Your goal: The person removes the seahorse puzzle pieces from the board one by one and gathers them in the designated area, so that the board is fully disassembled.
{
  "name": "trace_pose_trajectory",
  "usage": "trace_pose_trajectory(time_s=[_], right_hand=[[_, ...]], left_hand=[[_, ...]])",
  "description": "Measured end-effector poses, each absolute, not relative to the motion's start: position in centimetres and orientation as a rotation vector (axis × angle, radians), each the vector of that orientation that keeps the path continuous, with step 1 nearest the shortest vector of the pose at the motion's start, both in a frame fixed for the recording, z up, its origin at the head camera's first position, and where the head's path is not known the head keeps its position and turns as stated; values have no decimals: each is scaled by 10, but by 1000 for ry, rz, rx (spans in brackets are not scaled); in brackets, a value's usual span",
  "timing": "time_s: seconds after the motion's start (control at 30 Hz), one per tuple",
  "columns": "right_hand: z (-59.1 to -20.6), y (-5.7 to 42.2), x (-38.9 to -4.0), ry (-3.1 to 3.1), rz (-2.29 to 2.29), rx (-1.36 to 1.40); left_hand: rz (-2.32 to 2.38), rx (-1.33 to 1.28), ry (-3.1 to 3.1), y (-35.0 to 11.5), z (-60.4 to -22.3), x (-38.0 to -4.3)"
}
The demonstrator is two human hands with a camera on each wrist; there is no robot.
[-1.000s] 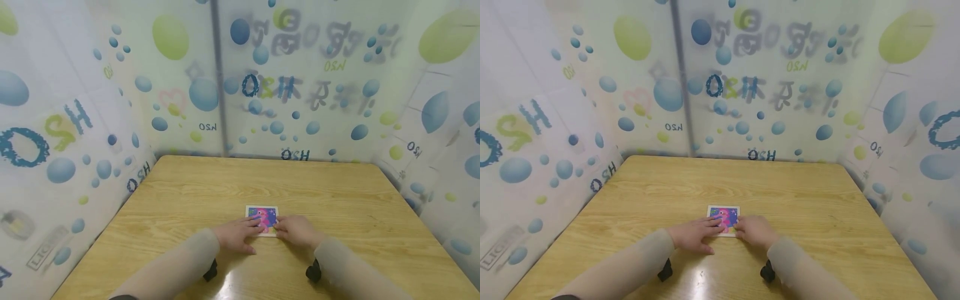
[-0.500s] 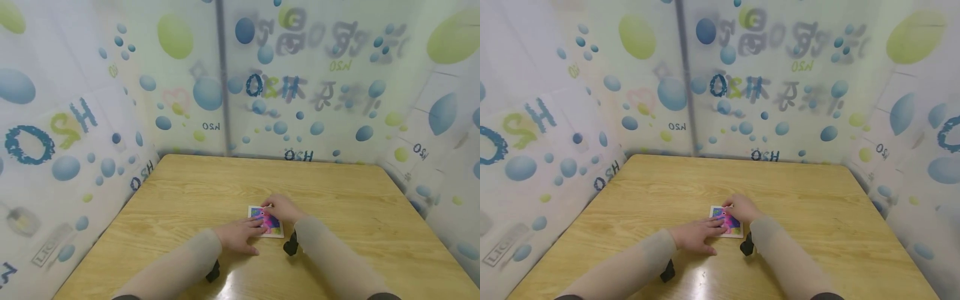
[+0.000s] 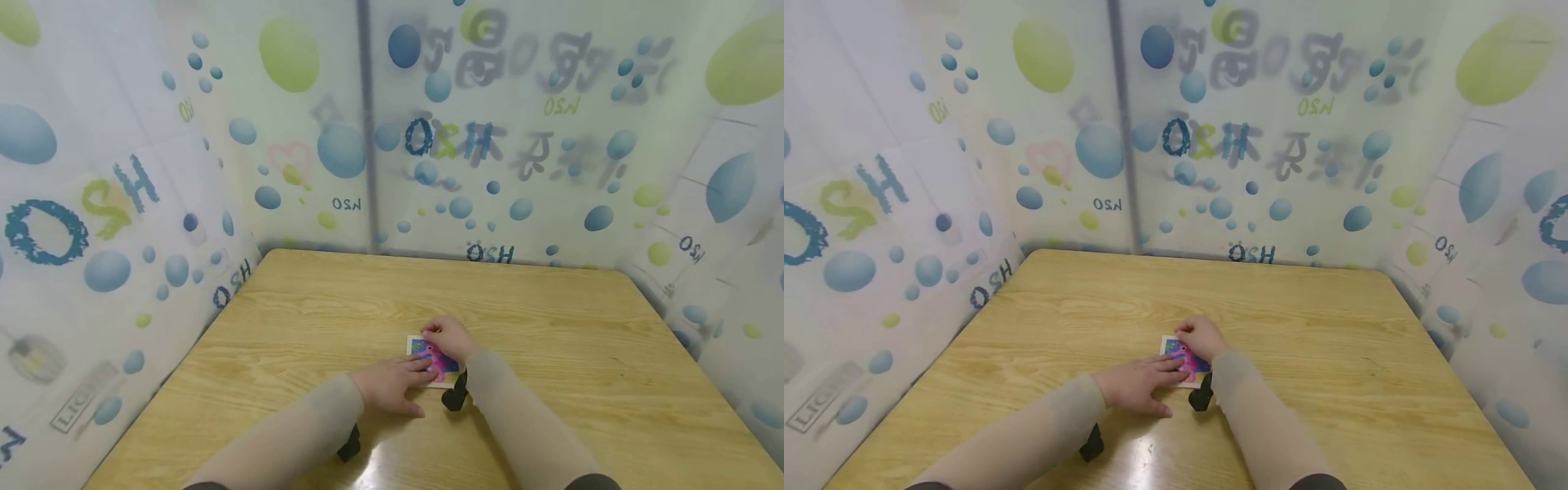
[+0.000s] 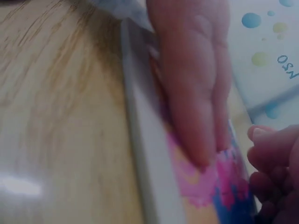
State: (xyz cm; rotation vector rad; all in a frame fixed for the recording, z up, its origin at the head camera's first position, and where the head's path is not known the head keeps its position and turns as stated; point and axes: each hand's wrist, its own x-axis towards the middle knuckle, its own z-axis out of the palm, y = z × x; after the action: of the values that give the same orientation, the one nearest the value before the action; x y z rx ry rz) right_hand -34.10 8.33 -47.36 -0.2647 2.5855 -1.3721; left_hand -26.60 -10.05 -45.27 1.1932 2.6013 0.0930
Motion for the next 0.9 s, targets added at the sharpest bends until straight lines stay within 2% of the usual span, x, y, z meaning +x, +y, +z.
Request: trace_pose_trajectory(time_s=[0.9], right_hand=[[-483,81,-342,2616,-1337,-236]], left_hand=[[84,1223,2602,-107,-450,-269]])
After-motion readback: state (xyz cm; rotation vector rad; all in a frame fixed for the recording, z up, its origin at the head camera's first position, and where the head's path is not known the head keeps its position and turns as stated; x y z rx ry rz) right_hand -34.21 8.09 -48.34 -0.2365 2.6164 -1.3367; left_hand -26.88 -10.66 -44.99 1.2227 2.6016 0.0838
